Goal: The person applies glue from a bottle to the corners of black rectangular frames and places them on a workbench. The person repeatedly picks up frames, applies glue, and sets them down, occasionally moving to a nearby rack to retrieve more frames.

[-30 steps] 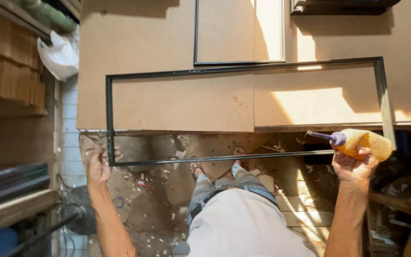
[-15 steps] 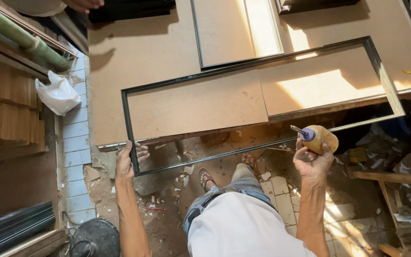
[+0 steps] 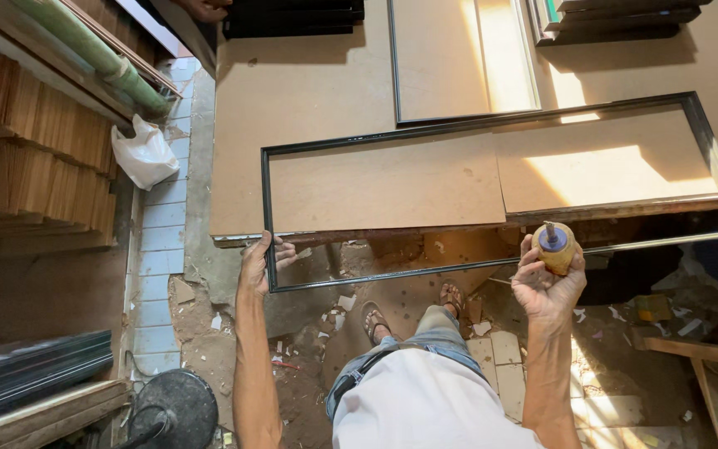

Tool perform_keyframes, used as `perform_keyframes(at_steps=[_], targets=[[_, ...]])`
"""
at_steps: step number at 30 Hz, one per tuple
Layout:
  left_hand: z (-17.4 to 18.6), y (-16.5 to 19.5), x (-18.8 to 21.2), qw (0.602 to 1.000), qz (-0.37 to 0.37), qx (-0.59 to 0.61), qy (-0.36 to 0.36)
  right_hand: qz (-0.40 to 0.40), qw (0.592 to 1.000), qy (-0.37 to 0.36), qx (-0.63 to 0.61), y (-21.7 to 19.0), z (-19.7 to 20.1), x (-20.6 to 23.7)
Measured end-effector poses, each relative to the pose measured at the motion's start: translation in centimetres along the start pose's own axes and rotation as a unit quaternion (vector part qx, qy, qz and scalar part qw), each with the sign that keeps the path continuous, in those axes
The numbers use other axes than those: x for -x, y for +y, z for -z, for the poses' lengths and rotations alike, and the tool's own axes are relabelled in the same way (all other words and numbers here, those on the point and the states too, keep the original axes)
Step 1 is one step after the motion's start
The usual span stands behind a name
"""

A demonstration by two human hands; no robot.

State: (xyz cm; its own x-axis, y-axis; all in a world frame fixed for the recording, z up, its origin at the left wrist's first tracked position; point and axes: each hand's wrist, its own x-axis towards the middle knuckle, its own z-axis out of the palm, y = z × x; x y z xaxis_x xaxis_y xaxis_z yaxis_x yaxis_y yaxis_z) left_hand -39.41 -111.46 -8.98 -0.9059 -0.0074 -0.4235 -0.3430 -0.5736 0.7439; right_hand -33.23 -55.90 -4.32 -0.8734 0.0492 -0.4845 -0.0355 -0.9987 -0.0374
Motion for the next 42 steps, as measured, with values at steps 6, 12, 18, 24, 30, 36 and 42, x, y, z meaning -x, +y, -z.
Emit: perform_keyframes(at_steps=[6, 12, 18, 24, 30, 36, 42], targets=[[-0.4, 0.3, 0.2, 1.000, -0.002, -0.004, 0.014, 0.034, 0.999, 0.030, -0.005, 0.3, 0.2, 0.8], [-0.7, 0.7, 0.3, 1.000, -0.003, -0.004, 0.009, 0.049, 0.998, 0.028, 0.012, -0.4, 0.2, 1.8], [-0.9, 0.7, 0.3, 1.000, -0.008, -0.010, 0.018, 0.043, 0.998, 0.033, 0.008, -0.7, 0.8, 1.7], [-0.8, 0.6, 0.1, 1.000, 0.001, -0.002, -0.001, 0.007, 1.000, -0.008, 0.029, -1.1, 2.0, 1.8], [-0.3, 0.1, 0.2, 1.000, -0.002, 0.008, -0.003, 0.012, 0.998, -0.023, 0.063, -0.8, 1.9, 2.7], [0.0, -0.2, 0.5, 1.000, -0.005, 0.020, 0.012, 0.050, 0.996, 0.001, 0.073, 0.6, 0.5, 3.8], [1.7, 0.1, 0.0, 0.999, -0.012, 0.005, 0.040, 0.036, 0.995, -0.008, 0.091, 0.7, 0.3, 4.5]])
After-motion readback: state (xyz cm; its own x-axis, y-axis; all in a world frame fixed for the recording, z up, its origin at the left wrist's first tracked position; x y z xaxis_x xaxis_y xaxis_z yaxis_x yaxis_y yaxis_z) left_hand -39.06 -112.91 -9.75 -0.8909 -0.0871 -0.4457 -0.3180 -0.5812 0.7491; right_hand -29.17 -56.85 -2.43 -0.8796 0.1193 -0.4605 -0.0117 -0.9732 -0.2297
